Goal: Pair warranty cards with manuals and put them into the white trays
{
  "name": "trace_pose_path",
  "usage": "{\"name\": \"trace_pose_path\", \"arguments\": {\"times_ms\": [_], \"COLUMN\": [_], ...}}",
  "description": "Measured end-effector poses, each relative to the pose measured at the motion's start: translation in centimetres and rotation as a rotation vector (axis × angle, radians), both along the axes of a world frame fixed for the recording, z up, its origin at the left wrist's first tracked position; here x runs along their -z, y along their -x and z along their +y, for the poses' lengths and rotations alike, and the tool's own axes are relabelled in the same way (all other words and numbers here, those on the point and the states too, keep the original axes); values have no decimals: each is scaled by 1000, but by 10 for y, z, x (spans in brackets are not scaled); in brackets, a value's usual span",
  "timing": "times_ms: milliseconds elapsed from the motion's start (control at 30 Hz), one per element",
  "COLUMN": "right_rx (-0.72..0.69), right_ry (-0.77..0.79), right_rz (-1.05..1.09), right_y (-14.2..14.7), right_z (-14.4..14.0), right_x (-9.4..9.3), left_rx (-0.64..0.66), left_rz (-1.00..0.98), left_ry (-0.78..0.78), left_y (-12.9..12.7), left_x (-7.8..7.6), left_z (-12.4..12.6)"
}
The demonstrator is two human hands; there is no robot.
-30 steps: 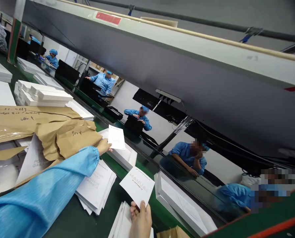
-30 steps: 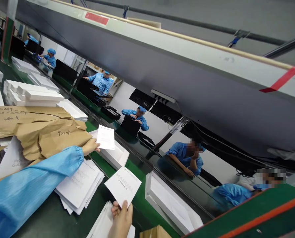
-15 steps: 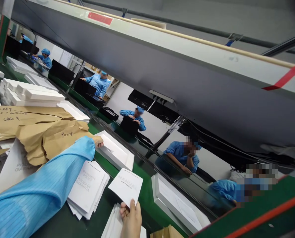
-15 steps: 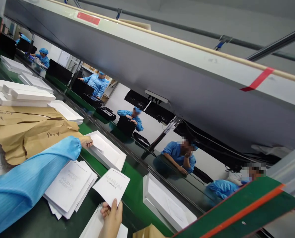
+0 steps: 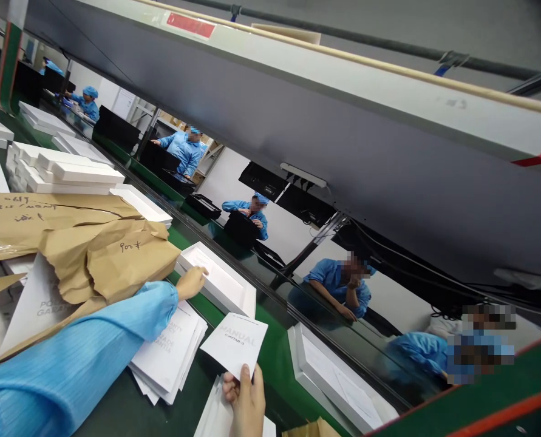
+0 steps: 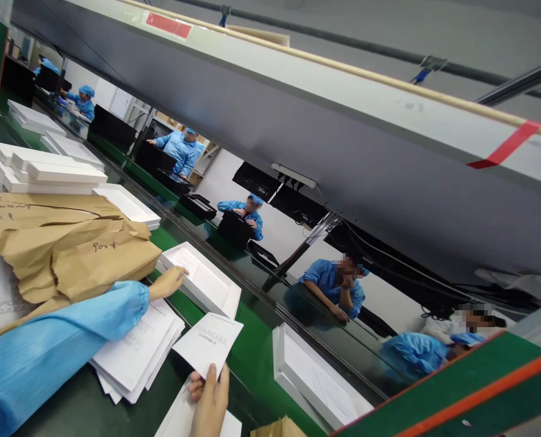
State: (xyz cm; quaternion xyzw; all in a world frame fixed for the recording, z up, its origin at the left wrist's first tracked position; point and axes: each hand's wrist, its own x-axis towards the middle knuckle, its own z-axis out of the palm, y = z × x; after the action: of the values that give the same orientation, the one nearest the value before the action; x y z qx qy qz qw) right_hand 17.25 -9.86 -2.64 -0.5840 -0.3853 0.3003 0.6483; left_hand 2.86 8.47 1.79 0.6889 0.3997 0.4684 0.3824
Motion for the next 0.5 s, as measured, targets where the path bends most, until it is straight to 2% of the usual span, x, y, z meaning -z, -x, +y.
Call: {"name": "trace_pose_path", "arguments": {"times_ms": [67,167,267,333,400,500], "right_rx": [9,5,-2,10,66,122], "right_ry": [-17,-32,-31,-13,48,130], "right_rz": [-44,-134,-223,-233,-242,-303], "right_y": [-1,-6,-16,-26,-36,-50], "right_z": [-2,1,25,52,81,115], "right_x": [-10,-37,-71,-88,-95,-89], "left_rx": [56,106,113,59,-3,-35], "left_rz": [147,316,416,475,532,545], "left_ry": [-77,-155,-185,-221,-273,-312], "left_y": [2,12,25,32,36,38], "left_x": [4,9,17,22,26,29], "left_z": [-20,-47,-64,-70,-72,-71]}}
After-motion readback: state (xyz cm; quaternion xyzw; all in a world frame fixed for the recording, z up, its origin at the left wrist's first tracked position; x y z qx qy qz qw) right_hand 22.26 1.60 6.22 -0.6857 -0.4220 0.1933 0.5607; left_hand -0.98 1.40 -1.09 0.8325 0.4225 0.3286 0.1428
